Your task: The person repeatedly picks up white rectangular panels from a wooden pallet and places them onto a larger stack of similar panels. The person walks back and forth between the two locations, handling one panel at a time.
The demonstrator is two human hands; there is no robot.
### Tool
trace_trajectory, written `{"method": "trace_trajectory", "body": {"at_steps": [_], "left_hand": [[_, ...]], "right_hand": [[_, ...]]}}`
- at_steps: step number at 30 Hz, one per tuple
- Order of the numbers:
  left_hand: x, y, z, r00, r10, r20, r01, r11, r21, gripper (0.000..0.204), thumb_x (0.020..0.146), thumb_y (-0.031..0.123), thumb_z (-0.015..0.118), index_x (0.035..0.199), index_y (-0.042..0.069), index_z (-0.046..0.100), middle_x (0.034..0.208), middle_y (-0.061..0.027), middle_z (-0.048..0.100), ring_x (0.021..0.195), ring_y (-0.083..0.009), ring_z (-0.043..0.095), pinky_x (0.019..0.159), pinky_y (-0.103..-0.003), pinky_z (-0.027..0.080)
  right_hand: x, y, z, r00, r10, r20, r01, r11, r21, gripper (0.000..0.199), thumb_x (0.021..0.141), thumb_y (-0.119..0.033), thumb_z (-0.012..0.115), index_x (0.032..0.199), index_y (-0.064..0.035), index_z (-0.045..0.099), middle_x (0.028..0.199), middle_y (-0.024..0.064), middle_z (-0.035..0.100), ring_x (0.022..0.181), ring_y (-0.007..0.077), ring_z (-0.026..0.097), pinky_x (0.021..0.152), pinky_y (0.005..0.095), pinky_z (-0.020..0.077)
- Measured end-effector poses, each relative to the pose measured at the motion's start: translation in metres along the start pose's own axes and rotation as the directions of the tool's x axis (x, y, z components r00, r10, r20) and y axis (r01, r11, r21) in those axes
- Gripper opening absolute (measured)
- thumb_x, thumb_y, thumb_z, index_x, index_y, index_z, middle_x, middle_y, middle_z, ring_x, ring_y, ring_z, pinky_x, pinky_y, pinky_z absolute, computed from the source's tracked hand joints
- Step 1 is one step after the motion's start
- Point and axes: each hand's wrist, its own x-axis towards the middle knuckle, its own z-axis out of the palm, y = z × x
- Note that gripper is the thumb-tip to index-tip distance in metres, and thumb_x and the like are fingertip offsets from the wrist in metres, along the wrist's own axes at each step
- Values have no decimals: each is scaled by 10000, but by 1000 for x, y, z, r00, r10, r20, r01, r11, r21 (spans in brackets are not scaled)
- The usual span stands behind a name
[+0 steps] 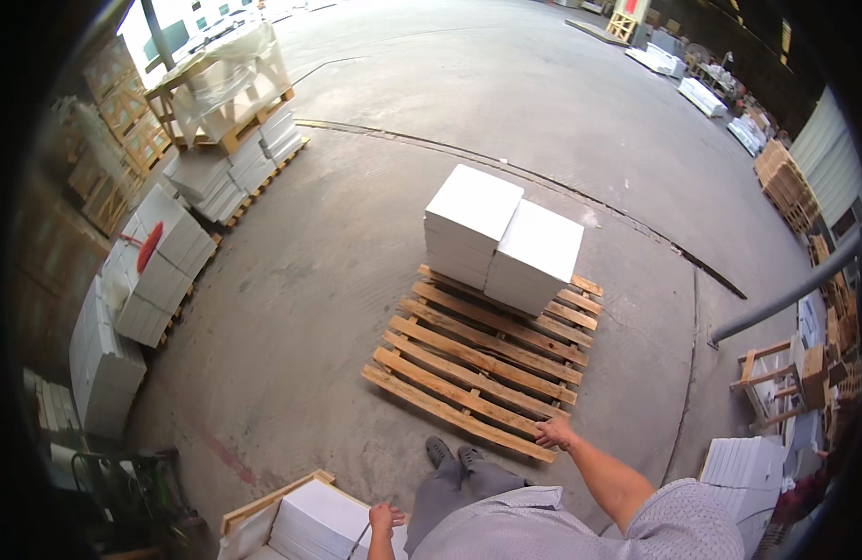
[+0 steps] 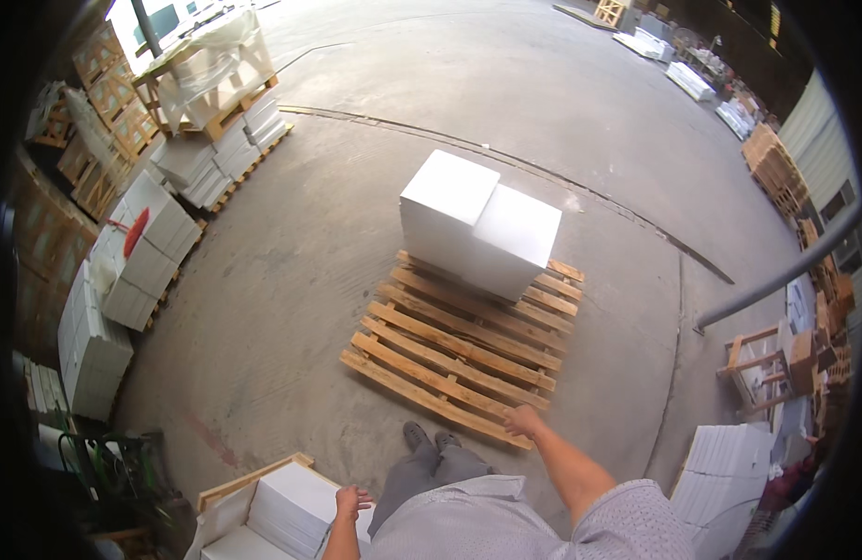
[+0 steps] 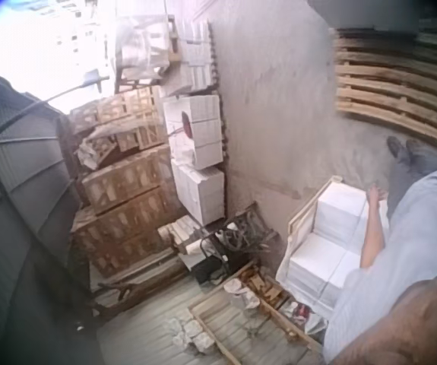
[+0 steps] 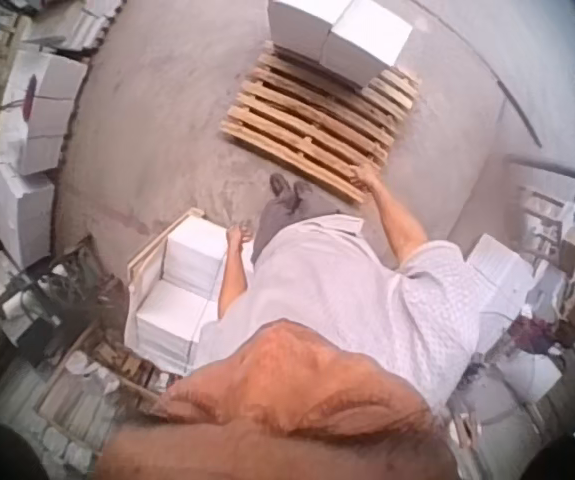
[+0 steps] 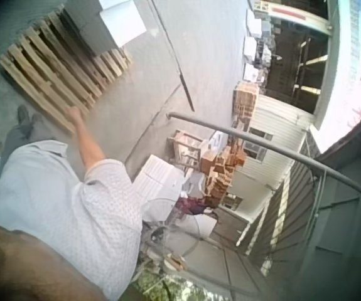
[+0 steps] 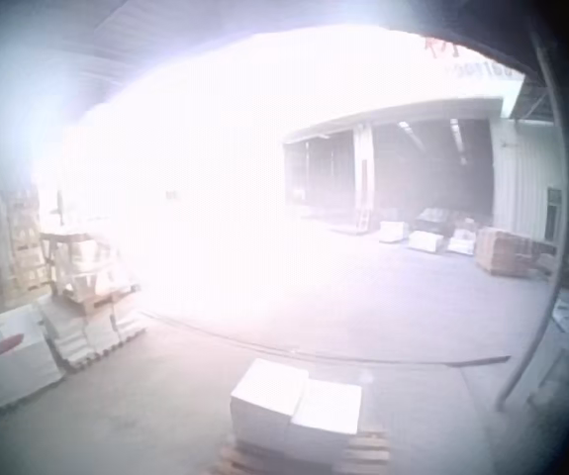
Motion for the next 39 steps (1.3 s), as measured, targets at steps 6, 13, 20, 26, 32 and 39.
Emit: {"method": "trace_trajectory", "body": {"at_steps": [6, 13, 20, 26, 32, 39], "left_hand": [[44, 72, 31, 995, 20, 102, -38, 982, 183, 302, 850, 162, 413, 1008, -90, 464, 867, -221, 592, 634, -337, 628, 484, -427, 535], [84, 165, 107, 967, 82, 241, -144, 957, 253, 330, 861, 191, 435, 1016, -98, 470, 919, -232, 587, 674, -341, 631, 494, -388, 536], [65, 241, 243, 946, 4, 324, -91, 963, 253, 344, 860, 203, 451, 1056, -80, 461, 965, -231, 587, 702, -327, 638, 501, -363, 539], [84, 269, 396, 939, -64, 337, -12, 976, 219, 362, 871, 249, 470, 1071, -53, 479, 932, -186, 623, 699, -299, 647, 509, -351, 537], [144, 297, 593, 890, -184, 417, 91, 968, 234, 529, 908, 361, 435, 1221, -62, 382, 1121, -213, 550, 856, -302, 624, 646, -379, 535], [222, 340, 800, 921, -104, 375, 86, 994, 64, 771, 854, 536, 454, 1324, -46, 267, 1290, -229, 407, 1083, -311, 506, 813, -419, 468]], "right_hand": [[-38, 21, -18, 984, -8, -180, 16, 999, 40, 375, 854, -271, 531, 1029, 60, 556, 892, 169, 615, 694, 260, 623, 564, 355, 521], [-50, 58, -61, 962, 164, -220, -115, 969, 219, 382, 824, -250, 556, 1004, 86, 554, 888, 198, 612, 698, 290, 626, 561, 362, 525], [-6, 43, -131, 936, 237, -261, -158, 943, 292, 369, 811, -249, 580, 953, 91, 568, 790, 176, 608, 633, 267, 603, 497, 336, 498], [141, -65, -259, 933, 79, -350, -37, 991, 126, 385, 806, -287, 601, 927, 78, 596, 797, 133, 617, 643, 216, 586, 529, 360, 484], [298, -307, -362, 844, -283, -457, 117, 927, -357, 534, 766, -369, 598, 1069, 68, 561, 1020, 217, 612, 948, 302, 595, 819, 351, 453], [487, -479, -420, 657, -657, -369, 280, 668, -690, 637, 774, -390, 596, 1215, 44, 446, 1208, 238, 494, 1130, 357, 467, 947, 404, 373]]}}
